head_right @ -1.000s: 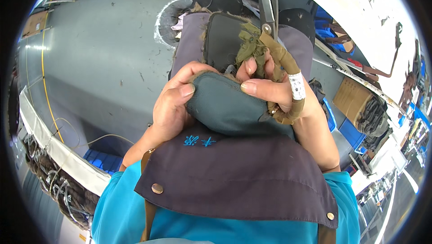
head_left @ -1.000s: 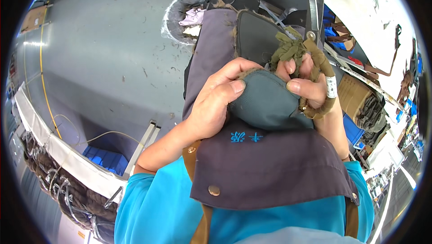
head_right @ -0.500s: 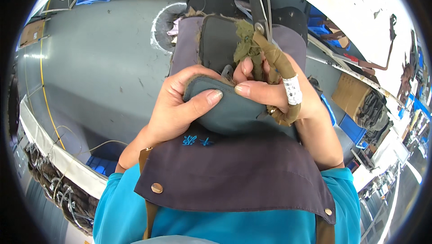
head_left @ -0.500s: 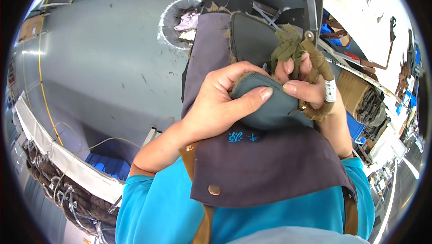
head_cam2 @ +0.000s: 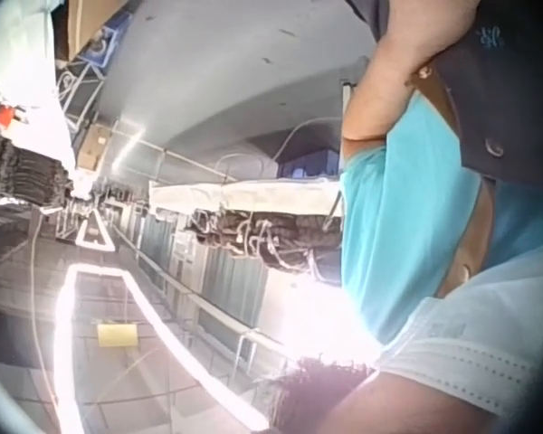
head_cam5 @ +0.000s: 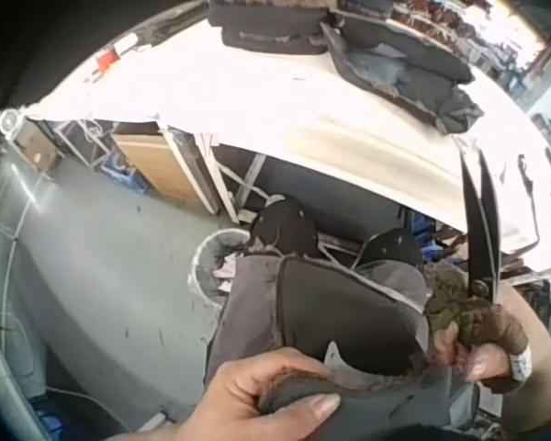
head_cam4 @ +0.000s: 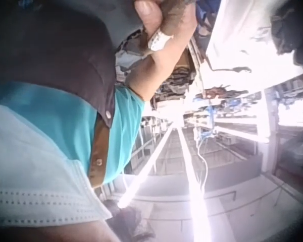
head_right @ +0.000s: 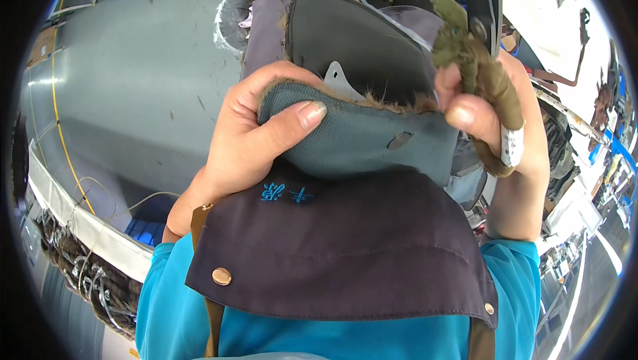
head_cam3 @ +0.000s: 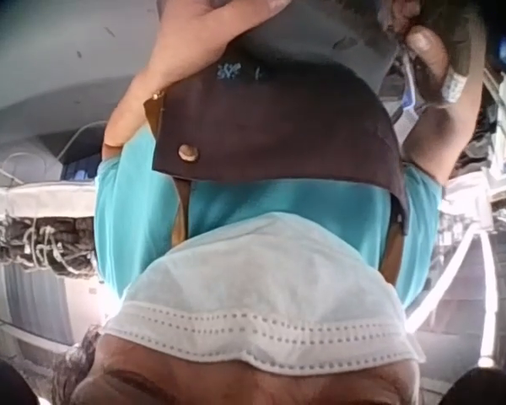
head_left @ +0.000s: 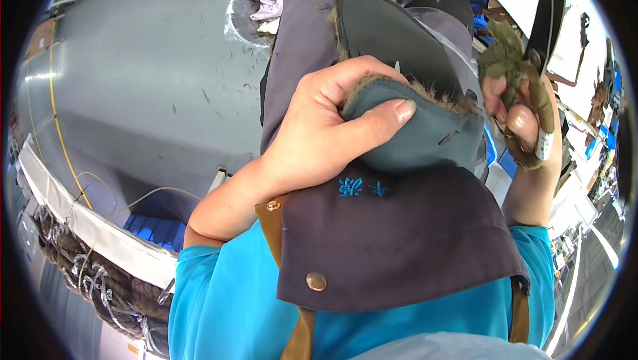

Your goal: Trim excess fur and material from leather boot or garment components using scissors.

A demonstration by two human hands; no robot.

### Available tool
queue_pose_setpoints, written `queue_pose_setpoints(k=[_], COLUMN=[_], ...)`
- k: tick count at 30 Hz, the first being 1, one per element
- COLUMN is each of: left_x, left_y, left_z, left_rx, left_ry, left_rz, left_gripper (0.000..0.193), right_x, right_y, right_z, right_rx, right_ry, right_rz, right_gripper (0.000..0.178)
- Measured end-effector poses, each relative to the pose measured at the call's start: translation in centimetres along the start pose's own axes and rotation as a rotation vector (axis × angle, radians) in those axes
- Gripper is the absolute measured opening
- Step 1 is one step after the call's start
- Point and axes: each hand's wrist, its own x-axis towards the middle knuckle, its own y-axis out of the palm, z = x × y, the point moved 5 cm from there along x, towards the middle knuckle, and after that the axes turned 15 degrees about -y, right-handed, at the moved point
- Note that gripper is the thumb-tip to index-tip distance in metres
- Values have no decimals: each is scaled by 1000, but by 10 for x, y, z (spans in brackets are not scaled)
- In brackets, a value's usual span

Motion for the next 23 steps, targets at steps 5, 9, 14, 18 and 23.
queue_pose_setpoints(k=[5,9,14,18,23], left_x=[2,2,2,1,0], left_y=[-2,-1,-2,-1,-1], left_z=[4,4,5,6,5], left_rx=[16,21,28,33,13], left_ry=[-9,2,23,53,48], left_rz=[20,21,13,-9,-20], left_gripper=[16,17,18,17,16], right_x=[-21,-28,-27,-26,-27], right_y=[-13,-20,-16,-13,-10], right_z=[-10,-17,-11,-12,-16], right_rx=[-146,-255,-389,-400,-379], right_ry=[194,109,156,177,77], right_rz=[-6,206,412,422,398], right_gripper=[72,72,71,71,72])
